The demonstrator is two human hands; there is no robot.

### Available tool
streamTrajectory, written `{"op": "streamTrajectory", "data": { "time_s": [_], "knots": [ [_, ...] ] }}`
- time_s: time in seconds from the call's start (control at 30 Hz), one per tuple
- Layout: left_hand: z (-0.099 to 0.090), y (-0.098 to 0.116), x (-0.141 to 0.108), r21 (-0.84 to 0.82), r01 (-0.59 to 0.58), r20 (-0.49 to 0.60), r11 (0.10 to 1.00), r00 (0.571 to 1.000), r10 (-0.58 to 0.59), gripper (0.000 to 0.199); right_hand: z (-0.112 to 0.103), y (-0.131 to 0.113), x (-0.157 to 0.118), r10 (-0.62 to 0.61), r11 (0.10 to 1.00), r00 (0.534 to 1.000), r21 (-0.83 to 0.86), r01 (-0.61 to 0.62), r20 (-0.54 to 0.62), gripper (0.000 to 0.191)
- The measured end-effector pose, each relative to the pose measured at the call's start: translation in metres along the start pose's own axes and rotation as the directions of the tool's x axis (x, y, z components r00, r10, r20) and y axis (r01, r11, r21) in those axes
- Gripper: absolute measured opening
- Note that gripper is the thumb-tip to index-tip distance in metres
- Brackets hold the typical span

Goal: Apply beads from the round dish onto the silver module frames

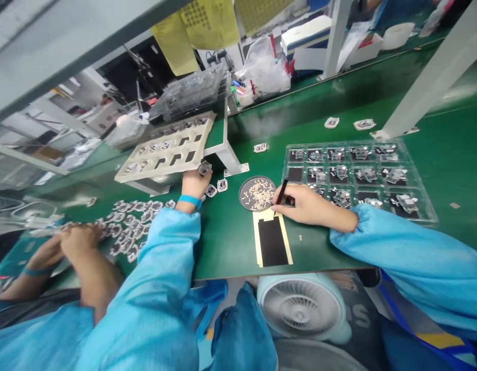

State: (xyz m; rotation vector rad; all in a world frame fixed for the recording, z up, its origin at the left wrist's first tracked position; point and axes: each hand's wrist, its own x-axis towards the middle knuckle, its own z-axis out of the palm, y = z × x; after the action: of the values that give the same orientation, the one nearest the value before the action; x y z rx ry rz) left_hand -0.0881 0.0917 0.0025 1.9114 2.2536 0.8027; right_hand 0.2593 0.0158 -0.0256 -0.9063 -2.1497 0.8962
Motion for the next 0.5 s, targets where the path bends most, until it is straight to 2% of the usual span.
{"op": "streamTrajectory", "data": {
  "time_s": [0.07,0.1,0.17,0.23,0.37,0.43,0.5],
  "knots": [
    [-0.007,0.002,-0.034,-0.142,-0.085,-0.002,0.986,0.996,0.085,0.044,0.001,0.001,0.000,0.004,1.000,1.000,-0.012,-0.004,0.007,0.023],
    [-0.008,0.007,-0.049,-0.258,-0.079,0.004,0.963,0.997,0.083,0.043,0.001,0.001,0.000,0.009,1.000,1.000,-0.016,-0.009,0.009,0.023],
    [-0.006,0.026,-0.073,-0.499,0.004,0.089,0.867,0.995,0.047,0.041,0.001,0.001,0.000,0.016,1.000,1.000,-0.024,-0.016,0.005,0.025],
    [0.001,0.053,-0.087,-0.673,0.098,0.198,0.733,0.979,0.051,0.039,0.002,0.002,0.000,0.010,0.999,1.000,-0.032,-0.010,0.002,0.026],
    [0.021,0.102,-0.099,-0.802,0.256,0.376,0.540,0.918,0.123,0.038,0.002,0.003,0.000,-0.015,1.000,1.000,-0.018,0.015,0.004,0.023],
    [0.030,0.112,-0.106,-0.832,0.300,0.401,0.467,0.906,0.132,0.038,0.002,0.004,0.000,-0.011,1.000,1.000,-0.011,0.011,0.013,0.021],
    [0.038,0.112,-0.115,-0.847,0.323,0.406,0.422,0.906,0.122,0.037,0.002,0.005,0.000,-0.004,1.000,1.000,-0.003,0.004,0.021,0.021]
  ]
}}
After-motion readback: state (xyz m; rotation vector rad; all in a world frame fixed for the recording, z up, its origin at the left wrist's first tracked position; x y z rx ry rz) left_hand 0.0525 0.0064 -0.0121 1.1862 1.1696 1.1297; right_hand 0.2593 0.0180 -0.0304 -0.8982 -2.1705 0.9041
